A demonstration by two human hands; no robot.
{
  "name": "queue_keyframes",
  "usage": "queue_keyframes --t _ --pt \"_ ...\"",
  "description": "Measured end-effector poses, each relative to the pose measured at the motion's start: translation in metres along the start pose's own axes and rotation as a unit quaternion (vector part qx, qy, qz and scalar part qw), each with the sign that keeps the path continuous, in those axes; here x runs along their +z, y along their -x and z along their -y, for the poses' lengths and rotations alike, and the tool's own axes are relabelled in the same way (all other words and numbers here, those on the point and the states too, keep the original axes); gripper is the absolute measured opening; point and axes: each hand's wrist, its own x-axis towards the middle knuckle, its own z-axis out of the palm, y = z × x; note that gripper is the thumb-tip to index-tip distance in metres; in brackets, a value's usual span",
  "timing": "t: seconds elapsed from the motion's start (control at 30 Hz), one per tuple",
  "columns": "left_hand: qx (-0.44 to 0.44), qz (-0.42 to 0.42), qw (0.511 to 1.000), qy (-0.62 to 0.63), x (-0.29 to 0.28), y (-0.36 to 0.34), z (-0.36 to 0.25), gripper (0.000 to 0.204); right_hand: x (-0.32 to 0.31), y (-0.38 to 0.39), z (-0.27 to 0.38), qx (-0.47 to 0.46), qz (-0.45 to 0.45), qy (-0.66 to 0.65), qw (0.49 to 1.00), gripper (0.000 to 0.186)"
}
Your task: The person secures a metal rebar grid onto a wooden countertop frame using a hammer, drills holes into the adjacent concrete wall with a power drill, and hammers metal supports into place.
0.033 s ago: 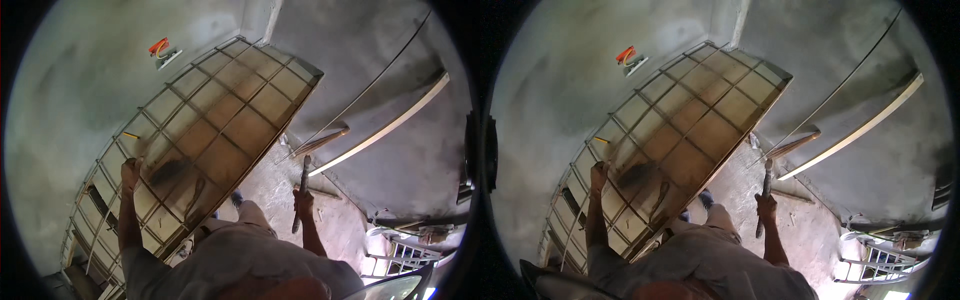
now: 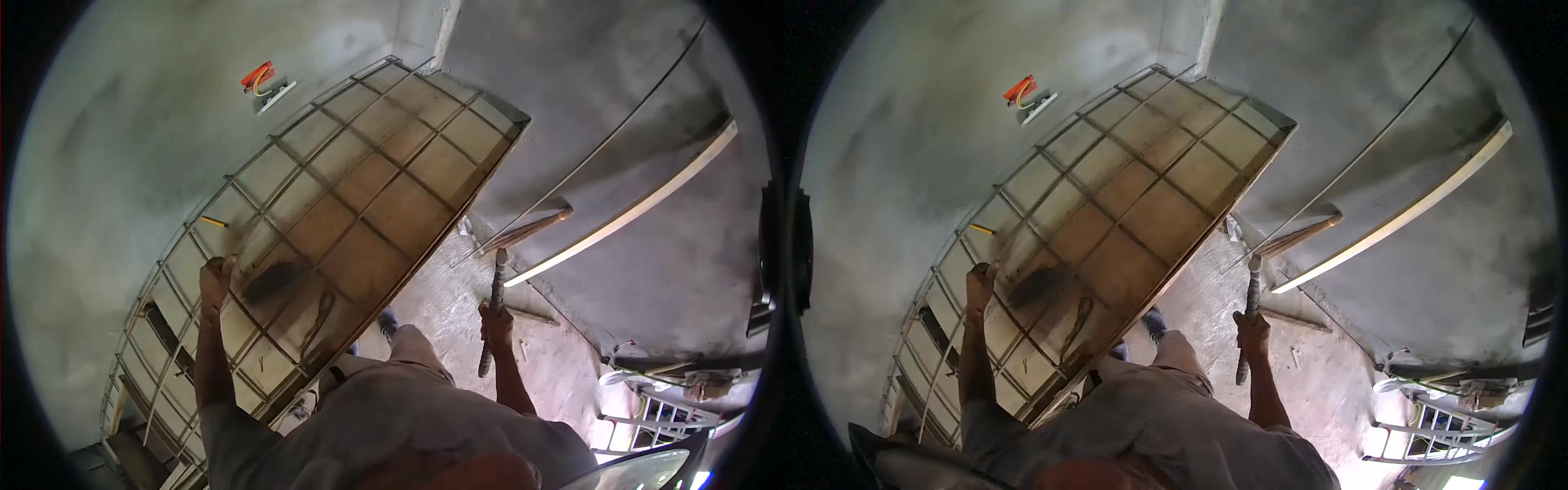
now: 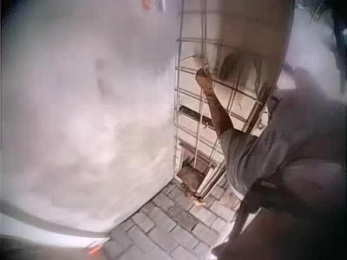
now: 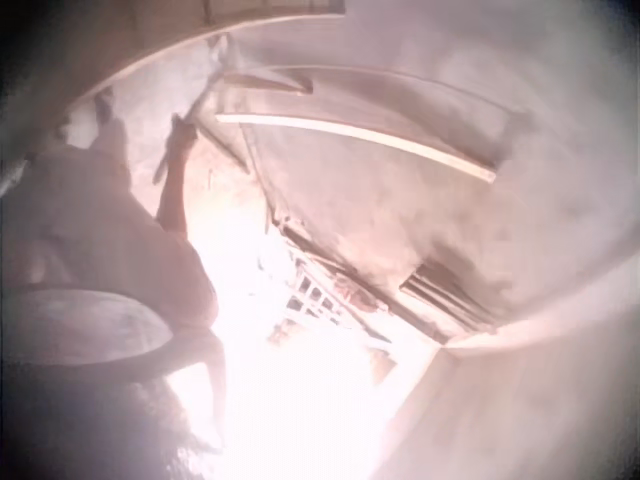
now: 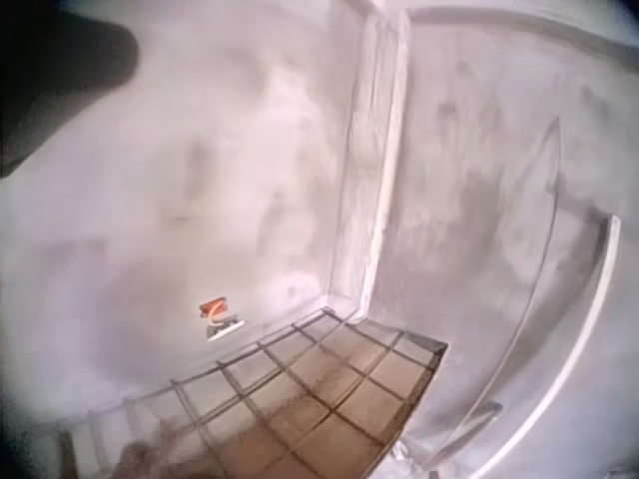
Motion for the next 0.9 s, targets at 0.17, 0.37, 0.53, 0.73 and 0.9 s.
queue_keyframes --t 0.17,0.37,0.53,0.73,0.9 --pt "0.05 -0.047 0.997 0.032 0.023 -0.018 -0.044 0.056 -0.004 -0.053 0.03 -0.019 0.059 -0.01 0.998 0.031" --pt "-0.001 -0.03 0.999 0.045 0.049 -0.035 -0.073 0.051 -0.013 -0.079 0.023 -0.015 0.057 0.043 0.997 0.032" --pt "0.085 -0.012 0.995 -0.044 0.064 -0.062 -0.071 0.053 -0.021 -0.089 0.016 -0.023 0.066 0.049 0.996 0.034" --pt "0.05 0.002 0.998 -0.042 0.075 -0.081 -0.076 0.053 -0.027 -0.094 0.019 -0.01 0.053 0.064 0.997 0.034" --pt "0.063 -0.004 0.997 -0.043 0.083 -0.091 -0.062 0.054 -0.026 -0.094 0.024 0.006 0.05 0.069 0.996 0.032"
